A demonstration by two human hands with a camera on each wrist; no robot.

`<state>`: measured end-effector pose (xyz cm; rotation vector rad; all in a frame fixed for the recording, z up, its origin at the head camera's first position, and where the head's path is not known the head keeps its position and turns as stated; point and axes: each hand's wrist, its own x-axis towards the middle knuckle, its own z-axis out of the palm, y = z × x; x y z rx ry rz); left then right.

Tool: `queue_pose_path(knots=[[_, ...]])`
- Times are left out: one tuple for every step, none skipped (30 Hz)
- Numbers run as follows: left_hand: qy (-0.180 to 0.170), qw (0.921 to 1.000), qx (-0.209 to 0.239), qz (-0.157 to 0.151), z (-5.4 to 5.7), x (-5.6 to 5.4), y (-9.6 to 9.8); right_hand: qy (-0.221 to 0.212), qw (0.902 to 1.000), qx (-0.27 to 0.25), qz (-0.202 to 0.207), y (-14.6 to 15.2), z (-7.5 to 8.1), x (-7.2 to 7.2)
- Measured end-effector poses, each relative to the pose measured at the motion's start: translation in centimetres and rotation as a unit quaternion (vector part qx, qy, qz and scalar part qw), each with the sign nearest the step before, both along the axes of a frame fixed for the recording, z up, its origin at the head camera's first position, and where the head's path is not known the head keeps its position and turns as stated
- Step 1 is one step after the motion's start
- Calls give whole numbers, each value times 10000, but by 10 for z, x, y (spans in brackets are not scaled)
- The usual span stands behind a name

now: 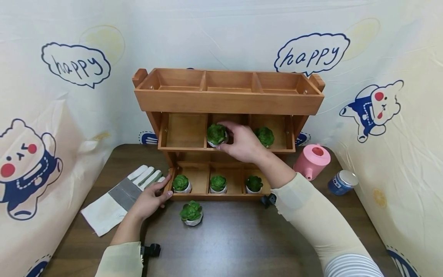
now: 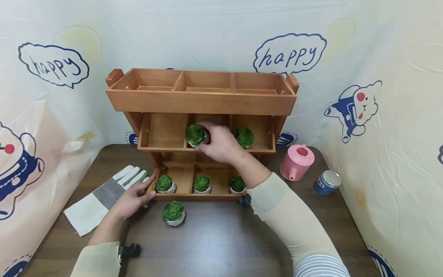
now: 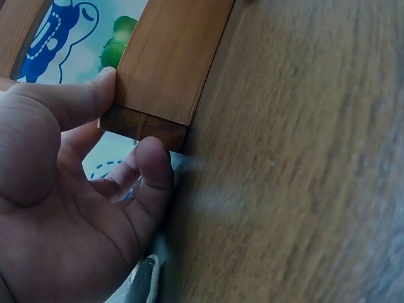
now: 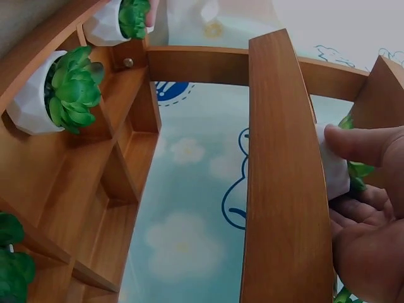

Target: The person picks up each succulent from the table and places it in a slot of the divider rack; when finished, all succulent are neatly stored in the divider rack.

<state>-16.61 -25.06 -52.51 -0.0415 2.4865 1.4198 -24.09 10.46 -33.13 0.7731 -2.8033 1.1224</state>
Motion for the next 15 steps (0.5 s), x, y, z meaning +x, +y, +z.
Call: queue_pose_path(knots=[[0,10000,6,2,0,0,0,-27,10000,81,-7,0,0,0],[-3,10000,14,-2,0,0,0,-71,9999,149,-1,-1,0,-1],[-8,10000,14,0,0,0,0,-112,9997,210,7,-1,1,-1],[-12,10000,5,1,1,0,0,-153,9995,272,14,-1,1,-1],[-18,10000,-8,-5,1,0,0,-190,9993,324,27,-1,2,-2],[-30,10000,-25,-3,1,0,0,-224,9991,369,42,-1,3,-2],[-44,10000,-38,6,1,1,0,-259,9989,395,66,-1,3,-2],[-56,10000,-50,13,1,1,0,-291,9987,412,91,-1,3,-3],[-56,10000,-60,2,1,1,0,-313,9985,434,105,-1,4,-3],[-52,10000,-73,-9,2,1,0,-340,9983,455,116,0,4,-3],[-61,10000,-79,2,1,1,0,-365,9981,472,128,0,4,-3],[-61,9999,-84,1,1,2,0,-390,9979,490,134,0,4,-3],[-58,9999,-89,3,1,2,0,-423,9978,501,134,0,4,-3],[-59,9999,-91,-1,1,2,0,-458,9976,502,126,0,4,-2],[-60,9999,-97,4,0,2,0,-489,9976,471,123,0,4,-2]])
